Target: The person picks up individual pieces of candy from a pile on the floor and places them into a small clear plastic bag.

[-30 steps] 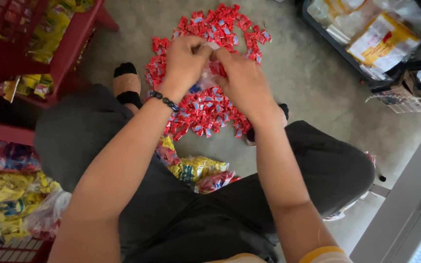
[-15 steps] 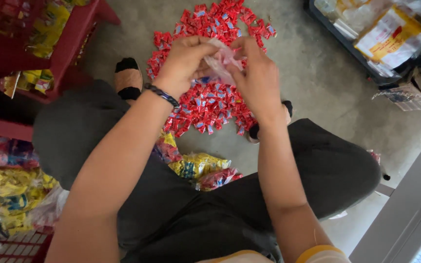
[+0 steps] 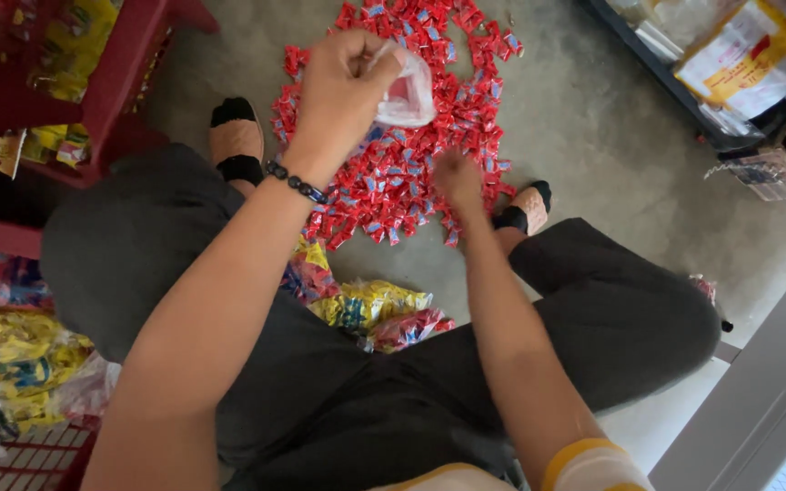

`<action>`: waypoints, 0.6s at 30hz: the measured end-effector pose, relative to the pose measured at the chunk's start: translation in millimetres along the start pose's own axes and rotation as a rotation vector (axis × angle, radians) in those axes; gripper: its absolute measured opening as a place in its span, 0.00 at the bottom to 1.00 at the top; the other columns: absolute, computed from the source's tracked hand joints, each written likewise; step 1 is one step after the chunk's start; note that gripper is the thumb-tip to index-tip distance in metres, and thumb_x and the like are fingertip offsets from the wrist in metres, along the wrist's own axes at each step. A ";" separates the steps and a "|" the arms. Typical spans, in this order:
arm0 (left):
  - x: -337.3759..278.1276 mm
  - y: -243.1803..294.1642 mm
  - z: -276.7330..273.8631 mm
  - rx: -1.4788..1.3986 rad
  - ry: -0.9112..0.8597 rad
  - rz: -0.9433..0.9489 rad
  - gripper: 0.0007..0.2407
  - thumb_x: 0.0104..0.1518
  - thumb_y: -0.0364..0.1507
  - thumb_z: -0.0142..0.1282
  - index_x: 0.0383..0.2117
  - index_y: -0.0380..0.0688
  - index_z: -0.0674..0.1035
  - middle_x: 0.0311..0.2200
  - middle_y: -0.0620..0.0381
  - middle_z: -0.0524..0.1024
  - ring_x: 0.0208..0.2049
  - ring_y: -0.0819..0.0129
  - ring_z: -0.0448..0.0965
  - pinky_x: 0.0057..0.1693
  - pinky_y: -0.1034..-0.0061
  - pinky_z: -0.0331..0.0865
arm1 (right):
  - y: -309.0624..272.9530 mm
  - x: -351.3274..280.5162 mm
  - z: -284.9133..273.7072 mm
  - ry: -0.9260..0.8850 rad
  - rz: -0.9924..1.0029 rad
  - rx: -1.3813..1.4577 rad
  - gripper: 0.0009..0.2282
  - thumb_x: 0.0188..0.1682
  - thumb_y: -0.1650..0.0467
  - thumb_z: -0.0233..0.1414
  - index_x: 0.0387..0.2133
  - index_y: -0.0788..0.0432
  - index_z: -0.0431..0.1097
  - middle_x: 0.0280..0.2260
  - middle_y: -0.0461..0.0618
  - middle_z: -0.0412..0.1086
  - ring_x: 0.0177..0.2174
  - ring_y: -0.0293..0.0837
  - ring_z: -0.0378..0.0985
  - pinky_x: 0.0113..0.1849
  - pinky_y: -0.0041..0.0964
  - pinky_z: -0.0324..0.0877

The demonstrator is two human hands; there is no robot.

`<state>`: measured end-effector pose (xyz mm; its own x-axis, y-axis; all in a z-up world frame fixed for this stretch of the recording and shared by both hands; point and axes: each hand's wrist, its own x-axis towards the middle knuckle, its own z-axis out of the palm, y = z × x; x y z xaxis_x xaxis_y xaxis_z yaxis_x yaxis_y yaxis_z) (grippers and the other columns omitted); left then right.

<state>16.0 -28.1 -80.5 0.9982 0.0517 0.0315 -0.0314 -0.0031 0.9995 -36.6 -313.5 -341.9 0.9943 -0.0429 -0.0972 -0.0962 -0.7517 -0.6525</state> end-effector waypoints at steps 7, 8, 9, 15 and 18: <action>-5.3 22.2 7.4 -0.161 -0.040 0.014 0.05 0.64 0.26 0.60 0.35 0.35 0.82 0.27 0.62 0.80 0.28 0.83 0.77 0.35 0.83 0.70 | 91.3 -98.7 134.1 -0.284 -0.016 -0.067 0.25 0.37 0.66 0.60 0.49 0.62 0.68 0.38 0.66 0.75 0.39 0.63 0.80 0.40 0.53 0.75; -5.5 27.7 8.2 -0.183 -0.053 -0.021 0.05 0.64 0.26 0.59 0.35 0.35 0.82 0.26 0.62 0.80 0.27 0.84 0.77 0.34 0.84 0.69 | 118.2 -103.6 160.8 -0.211 -0.150 -0.020 0.29 0.36 0.65 0.61 0.52 0.63 0.64 0.44 0.68 0.74 0.44 0.65 0.78 0.43 0.54 0.74; -6.4 29.2 9.0 -0.180 -0.050 -0.021 0.05 0.64 0.26 0.59 0.35 0.35 0.82 0.26 0.62 0.80 0.27 0.84 0.77 0.34 0.84 0.69 | 106.0 -103.1 159.0 -0.213 -0.153 -0.018 0.29 0.36 0.65 0.61 0.52 0.63 0.64 0.44 0.68 0.74 0.44 0.65 0.78 0.43 0.54 0.74; -8.3 33.4 12.2 -0.281 -0.055 -0.106 0.06 0.64 0.27 0.59 0.34 0.35 0.81 0.26 0.63 0.80 0.26 0.84 0.76 0.33 0.84 0.68 | -10.7 -92.2 100.2 -0.516 0.379 -0.309 0.36 0.41 0.57 0.63 0.57 0.61 0.52 0.49 0.72 0.69 0.49 0.69 0.74 0.49 0.59 0.70; -6.3 27.6 14.0 -0.246 -0.057 -0.096 0.06 0.65 0.27 0.59 0.33 0.35 0.81 0.25 0.63 0.77 0.26 0.85 0.73 0.32 0.85 0.65 | 26.6 -92.4 124.3 -0.481 0.216 -0.472 0.37 0.40 0.58 0.62 0.57 0.62 0.49 0.53 0.72 0.64 0.46 0.73 0.74 0.44 0.61 0.71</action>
<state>9.6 -42.5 -53.1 0.9983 -0.0166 -0.0567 0.0590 0.2420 0.9685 -136.7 -247.7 -443.7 0.8147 -0.0094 -0.5798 -0.1507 -0.9690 -0.1960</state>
